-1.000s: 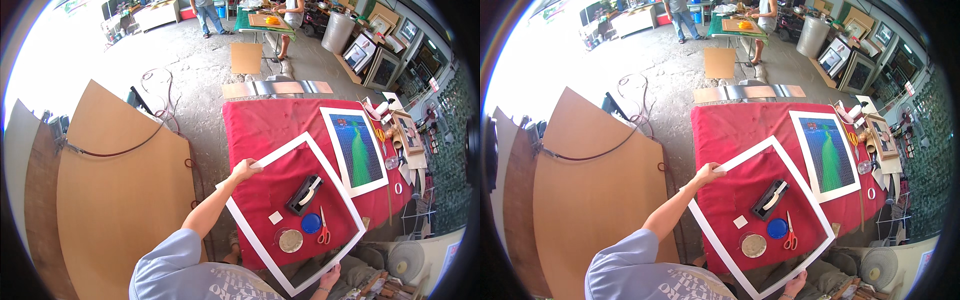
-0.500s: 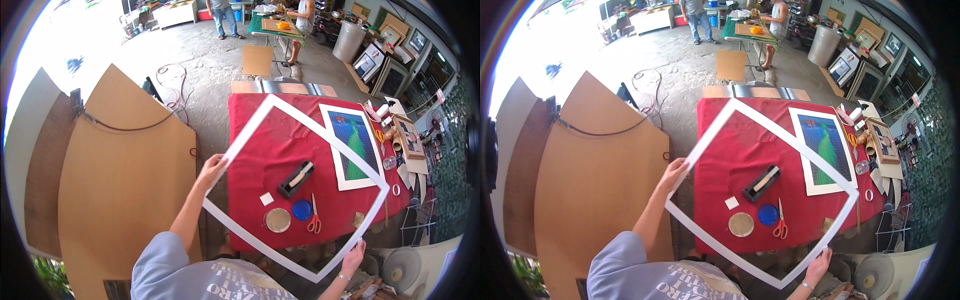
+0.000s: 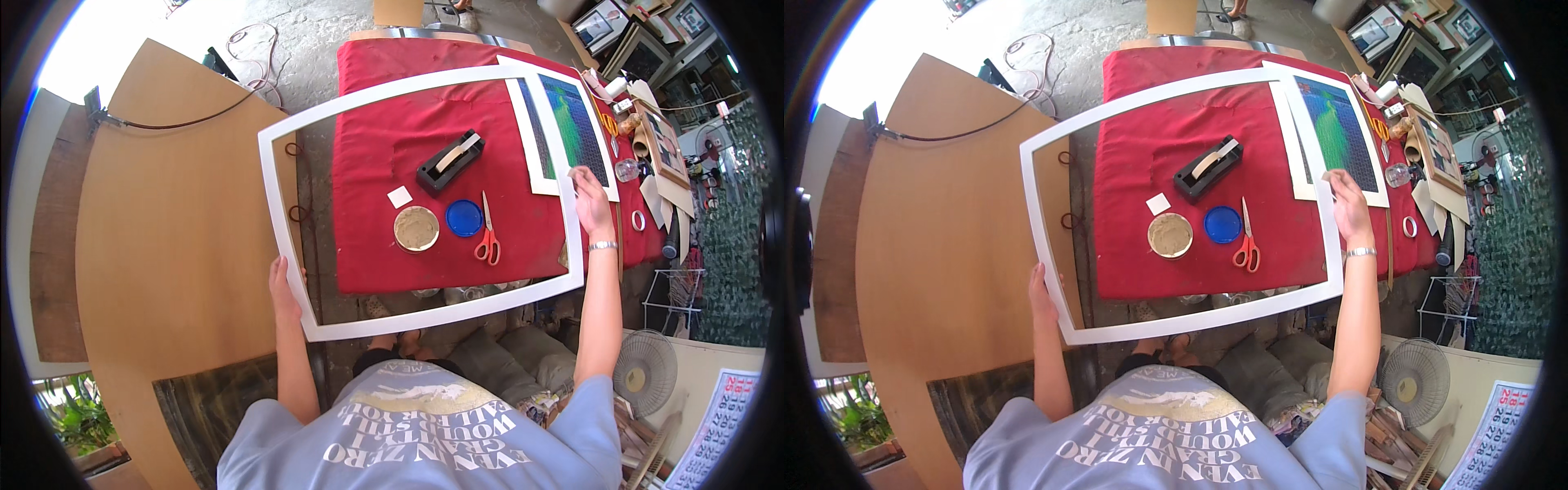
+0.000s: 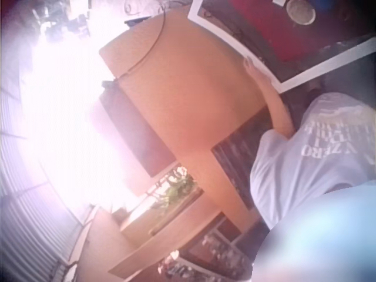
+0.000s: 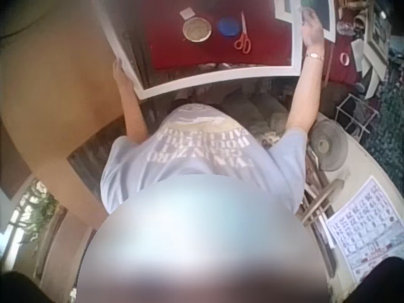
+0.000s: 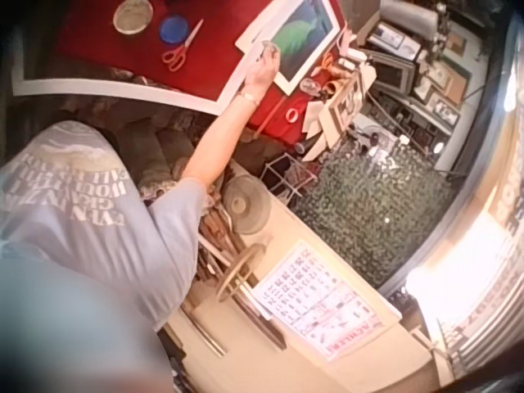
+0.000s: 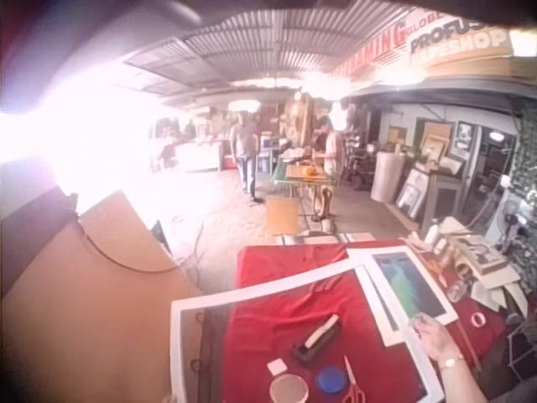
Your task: The person assembles a white picture frame by hand, aligning and pressing the corners together. They use a hair dryer to warm the frame edges and then sand the corners with a sanding block to smooth the joints. The person handles the frame, a hair dryer, and a sanding block throughout the process.
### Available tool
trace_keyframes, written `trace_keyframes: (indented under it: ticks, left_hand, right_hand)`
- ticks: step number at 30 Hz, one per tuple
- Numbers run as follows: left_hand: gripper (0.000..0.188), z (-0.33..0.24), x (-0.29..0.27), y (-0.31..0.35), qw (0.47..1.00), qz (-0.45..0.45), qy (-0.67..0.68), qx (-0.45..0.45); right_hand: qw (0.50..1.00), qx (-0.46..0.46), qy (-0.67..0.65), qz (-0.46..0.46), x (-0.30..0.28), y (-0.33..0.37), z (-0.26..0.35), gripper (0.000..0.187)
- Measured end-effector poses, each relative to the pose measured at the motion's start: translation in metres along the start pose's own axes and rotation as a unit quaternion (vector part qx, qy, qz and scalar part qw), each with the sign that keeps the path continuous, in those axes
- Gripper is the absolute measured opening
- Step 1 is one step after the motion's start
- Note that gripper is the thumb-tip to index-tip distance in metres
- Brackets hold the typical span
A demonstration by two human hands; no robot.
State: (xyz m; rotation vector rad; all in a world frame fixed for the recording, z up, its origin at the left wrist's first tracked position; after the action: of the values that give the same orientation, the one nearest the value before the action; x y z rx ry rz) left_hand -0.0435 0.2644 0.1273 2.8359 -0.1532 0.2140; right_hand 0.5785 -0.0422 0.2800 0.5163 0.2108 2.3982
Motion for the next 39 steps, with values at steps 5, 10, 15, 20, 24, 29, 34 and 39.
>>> trace_keyframes:
  ticks: [5, 10, 15, 20, 24, 29, 34, 39]
  left_hand:
    - [0.038, 0.054, -0.013, 0.026, 0.997, -0.059, 0.05, -0.028]
    - [0.028, 0.081, 0.004, 0.072, 0.984, -0.14, 0.1, -0.036]
    - [0.033, 0.106, 0.046, 0.11, 0.967, -0.226, 0.115, -0.024]
    - [0.032, 0.145, 0.096, 0.143, 0.942, -0.284, 0.179, -0.004]
    - [0.033, 0.168, 0.131, 0.167, 0.923, -0.34, 0.181, 0.008]
    - [0.032, 0.184, 0.167, 0.185, 0.911, -0.383, 0.157, -0.002]
    - [0.033, 0.198, 0.19, 0.194, 0.894, -0.421, 0.153, -0.014]
    - [0.032, 0.2, 0.2, 0.194, 0.888, -0.436, 0.147, -0.003]
  right_hand:
    - [0.991, 0.031, 0.129, 0.021, 0.026, -0.095, 0.003, 0.016]
    - [0.978, 0.048, 0.2, 0.047, 0.046, -0.17, 0.002, 0.012]
    - [0.96, 0.074, 0.257, 0.077, 0.061, -0.238, 0.005, 0.013]
    - [0.927, 0.065, 0.322, 0.181, 0.097, -0.31, 0.0, 0.013]
    - [0.912, 0.108, 0.326, 0.224, 0.118, -0.362, -0.024, 0.014]
    - [0.886, 0.118, 0.367, 0.258, 0.131, -0.412, -0.055, 0.015]
    - [0.882, 0.142, 0.357, 0.273, 0.123, -0.444, -0.081, 0.011]
    - [0.87, 0.125, 0.41, 0.246, 0.123, -0.466, -0.108, 0.012]
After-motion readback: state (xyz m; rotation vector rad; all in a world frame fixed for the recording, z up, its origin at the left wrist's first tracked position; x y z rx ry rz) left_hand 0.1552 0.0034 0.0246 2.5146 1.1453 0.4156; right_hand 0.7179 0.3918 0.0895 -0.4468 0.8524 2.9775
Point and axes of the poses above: each hand's wrist, its own y-axis away from the middle knuckle, its own x-axis out of the palm, z = x × y, the point moved 6 cm from there along -y, towards the middle knuckle, and after that the axes turned 11 degrees about x, right-handed, at the moved point
